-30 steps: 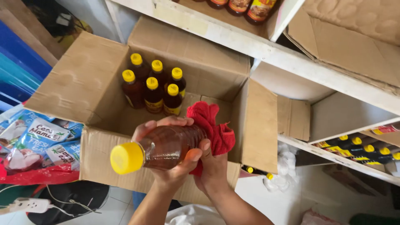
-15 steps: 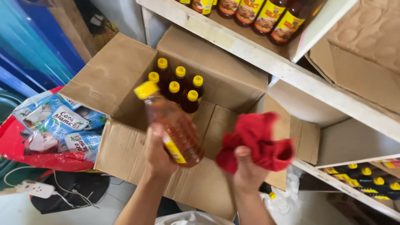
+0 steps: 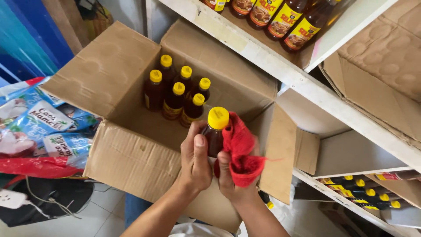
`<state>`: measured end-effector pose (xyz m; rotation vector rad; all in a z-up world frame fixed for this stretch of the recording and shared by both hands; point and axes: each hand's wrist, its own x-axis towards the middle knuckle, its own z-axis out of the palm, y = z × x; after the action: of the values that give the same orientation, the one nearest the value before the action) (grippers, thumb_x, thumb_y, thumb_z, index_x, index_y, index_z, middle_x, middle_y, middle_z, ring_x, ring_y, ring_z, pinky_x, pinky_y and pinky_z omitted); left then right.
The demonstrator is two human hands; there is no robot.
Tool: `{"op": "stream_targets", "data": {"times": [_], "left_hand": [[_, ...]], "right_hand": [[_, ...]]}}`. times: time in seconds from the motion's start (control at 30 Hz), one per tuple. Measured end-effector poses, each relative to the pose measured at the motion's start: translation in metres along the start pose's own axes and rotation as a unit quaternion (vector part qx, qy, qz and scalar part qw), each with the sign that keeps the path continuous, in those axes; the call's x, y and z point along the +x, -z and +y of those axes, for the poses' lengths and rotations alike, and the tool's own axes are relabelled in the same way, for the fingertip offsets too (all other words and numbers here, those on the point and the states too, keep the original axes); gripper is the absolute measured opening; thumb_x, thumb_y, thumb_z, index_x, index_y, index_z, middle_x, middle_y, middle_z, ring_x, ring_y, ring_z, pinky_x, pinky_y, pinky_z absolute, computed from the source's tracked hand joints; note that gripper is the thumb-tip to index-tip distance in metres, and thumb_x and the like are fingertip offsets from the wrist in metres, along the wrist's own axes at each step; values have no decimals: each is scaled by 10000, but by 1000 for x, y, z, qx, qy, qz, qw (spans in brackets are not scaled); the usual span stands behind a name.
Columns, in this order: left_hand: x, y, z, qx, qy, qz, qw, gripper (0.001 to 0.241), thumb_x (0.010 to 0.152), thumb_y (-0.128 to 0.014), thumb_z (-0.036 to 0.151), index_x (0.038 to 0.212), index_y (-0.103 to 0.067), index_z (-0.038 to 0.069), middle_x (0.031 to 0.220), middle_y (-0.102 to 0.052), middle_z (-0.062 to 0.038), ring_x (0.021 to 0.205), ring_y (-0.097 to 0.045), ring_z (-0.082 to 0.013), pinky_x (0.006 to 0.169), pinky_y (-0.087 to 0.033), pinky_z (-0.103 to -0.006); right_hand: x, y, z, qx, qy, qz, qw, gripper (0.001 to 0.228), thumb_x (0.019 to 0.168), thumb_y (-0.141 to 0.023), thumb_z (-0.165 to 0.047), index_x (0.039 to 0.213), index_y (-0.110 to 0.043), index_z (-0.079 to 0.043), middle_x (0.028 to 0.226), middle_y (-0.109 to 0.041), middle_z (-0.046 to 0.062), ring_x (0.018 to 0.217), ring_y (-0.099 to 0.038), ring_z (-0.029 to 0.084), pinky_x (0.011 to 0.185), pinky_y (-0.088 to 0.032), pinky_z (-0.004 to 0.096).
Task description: Wiping down individual sauce bottles with a cloth and organizing them into a cardboard box.
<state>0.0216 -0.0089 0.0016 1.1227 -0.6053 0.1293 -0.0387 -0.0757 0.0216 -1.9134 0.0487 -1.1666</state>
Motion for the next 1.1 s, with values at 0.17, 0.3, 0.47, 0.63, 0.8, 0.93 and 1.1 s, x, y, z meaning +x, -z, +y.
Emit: {"op": "stream_targets", "data": {"times": [0.17,0.3,0.47,0.63,0.8,0.93,1.1], "left_hand": [[3,2,-14,-6,6,-9,1000,526,1070,-279,382,1166,-681,57,645,-489,-26,605,-417,-129,539,-422,-307],[6,3,-10,-27,12,-28,999,522,1081,-290,410,1162,-681,74,700,-544,-49,664,-481,-136,604,-461,-314],[6,9,-14,-72,85,-36,993,624,1077,-268,498,1127,-675,28,808,-593,-97,736,-526,-200,696,-484,-369],[4,10,-27,-154,189,49,969,717,1062,-248,583,1333,-614,29,1099,-689,-116,968,-618,-203,1029,-497,-407],[1,7,-16,-26,2,32,999,493,1052,-527,450,1311,-444,38,855,-505,-39,778,-483,-145,721,-430,-308],[-1,1,-7,29,-40,28,998,474,980,-590,406,1237,-548,11,762,-563,-63,641,-461,-148,605,-416,-294],[1,-2,-17,51,-71,19,996,445,899,-708,359,1135,-660,-16,747,-545,-86,611,-507,-172,551,-446,-306]], "right_hand": [[3,9,17,-39,-4,-18,999,381,1002,-610,-202,1321,-579,3,1239,-690,193,1163,-693,319,1045,-520,430],[0,18,40,-89,16,30,995,279,963,-651,-170,1190,-709,-17,1027,-759,187,902,-756,288,825,-558,380],[32,18,31,38,-58,-42,997,275,1013,-600,-141,1225,-651,27,1065,-724,147,949,-700,219,901,-513,321],[31,12,16,55,-289,130,947,647,943,-740,-426,1408,-556,-15,1342,-640,218,1260,-585,290,1174,-391,470],[21,11,-14,150,-87,-30,984,410,926,-662,-416,1054,-607,-31,926,-575,55,905,-539,124,852,-488,298],[4,17,-2,30,-90,-103,990,398,1012,-565,-196,1353,-501,-3,1229,-639,109,1040,-637,227,915,-531,332],[25,1,9,38,-28,46,998,336,1078,-465,-233,1054,-705,1,930,-753,153,790,-654,169,800,-563,385]]}}
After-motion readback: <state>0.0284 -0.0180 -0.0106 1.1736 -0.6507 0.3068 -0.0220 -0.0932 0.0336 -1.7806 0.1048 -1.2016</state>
